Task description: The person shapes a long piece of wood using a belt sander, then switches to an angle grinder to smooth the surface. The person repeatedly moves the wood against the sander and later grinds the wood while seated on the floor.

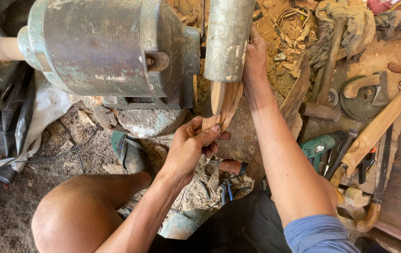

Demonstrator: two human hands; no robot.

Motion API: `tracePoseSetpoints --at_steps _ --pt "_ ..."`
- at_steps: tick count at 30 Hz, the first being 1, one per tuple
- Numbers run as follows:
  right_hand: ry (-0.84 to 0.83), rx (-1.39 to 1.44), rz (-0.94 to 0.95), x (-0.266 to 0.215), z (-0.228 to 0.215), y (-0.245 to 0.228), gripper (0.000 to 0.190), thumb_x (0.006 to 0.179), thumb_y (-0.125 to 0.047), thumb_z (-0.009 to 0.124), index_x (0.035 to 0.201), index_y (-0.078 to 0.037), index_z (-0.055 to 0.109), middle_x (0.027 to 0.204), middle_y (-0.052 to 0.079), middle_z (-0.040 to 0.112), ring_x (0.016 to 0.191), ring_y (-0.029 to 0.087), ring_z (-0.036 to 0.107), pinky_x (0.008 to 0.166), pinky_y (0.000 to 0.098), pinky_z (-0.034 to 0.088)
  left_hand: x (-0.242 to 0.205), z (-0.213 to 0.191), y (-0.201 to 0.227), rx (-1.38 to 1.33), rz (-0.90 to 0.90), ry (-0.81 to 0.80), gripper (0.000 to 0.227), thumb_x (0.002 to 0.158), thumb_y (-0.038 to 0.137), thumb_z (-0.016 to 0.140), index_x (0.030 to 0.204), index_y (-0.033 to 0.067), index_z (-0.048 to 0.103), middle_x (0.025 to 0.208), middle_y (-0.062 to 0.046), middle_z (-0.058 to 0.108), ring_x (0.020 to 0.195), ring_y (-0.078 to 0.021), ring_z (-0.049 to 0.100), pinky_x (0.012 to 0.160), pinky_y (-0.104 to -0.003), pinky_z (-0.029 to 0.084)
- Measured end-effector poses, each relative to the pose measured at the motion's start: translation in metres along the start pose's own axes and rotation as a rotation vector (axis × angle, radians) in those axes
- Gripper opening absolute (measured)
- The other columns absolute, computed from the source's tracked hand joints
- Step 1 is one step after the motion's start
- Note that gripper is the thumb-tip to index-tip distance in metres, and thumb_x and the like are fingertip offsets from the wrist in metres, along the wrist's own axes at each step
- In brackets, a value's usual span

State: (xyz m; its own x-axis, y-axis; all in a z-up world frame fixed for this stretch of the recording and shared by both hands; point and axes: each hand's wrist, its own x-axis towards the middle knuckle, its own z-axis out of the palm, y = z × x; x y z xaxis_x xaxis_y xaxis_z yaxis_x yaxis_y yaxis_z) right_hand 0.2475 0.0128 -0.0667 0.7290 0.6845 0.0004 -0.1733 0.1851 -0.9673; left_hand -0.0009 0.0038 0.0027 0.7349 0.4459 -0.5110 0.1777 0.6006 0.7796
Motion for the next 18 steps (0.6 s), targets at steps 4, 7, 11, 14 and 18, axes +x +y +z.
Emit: tracePoseSetpoints --at_steps 4,7,11,14,18 --pt "0.016 0.035 0.032 -0.004 0.0 0.003 0.039 0.103 -0.007 0.056 0.141 0.001 0.056 0.122 0.019 0.073 0.097 0.021 0.077 0.088 0.0421 0.069 -0.002 -0.001 -0.001 0.034 -0.025 0.015 0.028 0.096 0.016 0.064 0.116 -0.0019 0.066 0.09 -0.013 0.078 0.061 -0.0096 0.055 0.06 -0.025 0.044" --pt "0.02 0.035 0.043 -0.005 0.001 0.004 0.041 0.102 -0.007 0.055 0.142 0.0 0.055 0.122 0.022 0.073 0.096 0.024 0.076 0.088 0.0448 0.068 -0.002 -0.001 -0.001 0.031 -0.021 0.008 0.028 0.096 0.016 0.064 0.117 -0.0025 0.066 0.09 -0.013 0.078 0.062 -0.0094 0.054 0.06 -0.025 0.043" --pt "0.05 0.023 0.083 -0.008 0.002 0.001 0.046 0.101 -0.008 0.053 0.146 -0.002 0.05 0.127 0.023 0.071 0.101 0.024 0.077 0.091 0.0443 0.068 -0.005 -0.002 -0.002 0.036 -0.017 0.003 0.029 0.095 0.016 0.064 0.118 -0.0022 0.067 0.091 -0.012 0.078 0.062 -0.009 0.054 0.06 -0.025 0.042" --pt "0.045 0.034 0.102 -0.013 0.003 -0.003 0.049 0.101 -0.007 0.052 0.149 -0.002 0.045 0.129 0.024 0.069 0.104 0.025 0.077 0.093 0.0441 0.068 -0.007 -0.001 -0.002 0.029 -0.028 0.005 0.029 0.095 0.016 0.065 0.118 -0.0014 0.067 0.091 -0.012 0.078 0.062 -0.0087 0.055 0.06 -0.024 0.042" --pt "0.02 0.057 0.108 -0.019 0.004 -0.005 0.053 0.098 -0.002 0.052 0.15 0.001 0.044 0.128 0.028 0.069 0.103 0.029 0.076 0.094 0.0468 0.067 -0.011 -0.002 -0.004 0.013 -0.027 -0.003 0.029 0.095 0.016 0.065 0.117 -0.0012 0.067 0.092 -0.012 0.078 0.062 -0.0086 0.056 0.059 -0.024 0.042"
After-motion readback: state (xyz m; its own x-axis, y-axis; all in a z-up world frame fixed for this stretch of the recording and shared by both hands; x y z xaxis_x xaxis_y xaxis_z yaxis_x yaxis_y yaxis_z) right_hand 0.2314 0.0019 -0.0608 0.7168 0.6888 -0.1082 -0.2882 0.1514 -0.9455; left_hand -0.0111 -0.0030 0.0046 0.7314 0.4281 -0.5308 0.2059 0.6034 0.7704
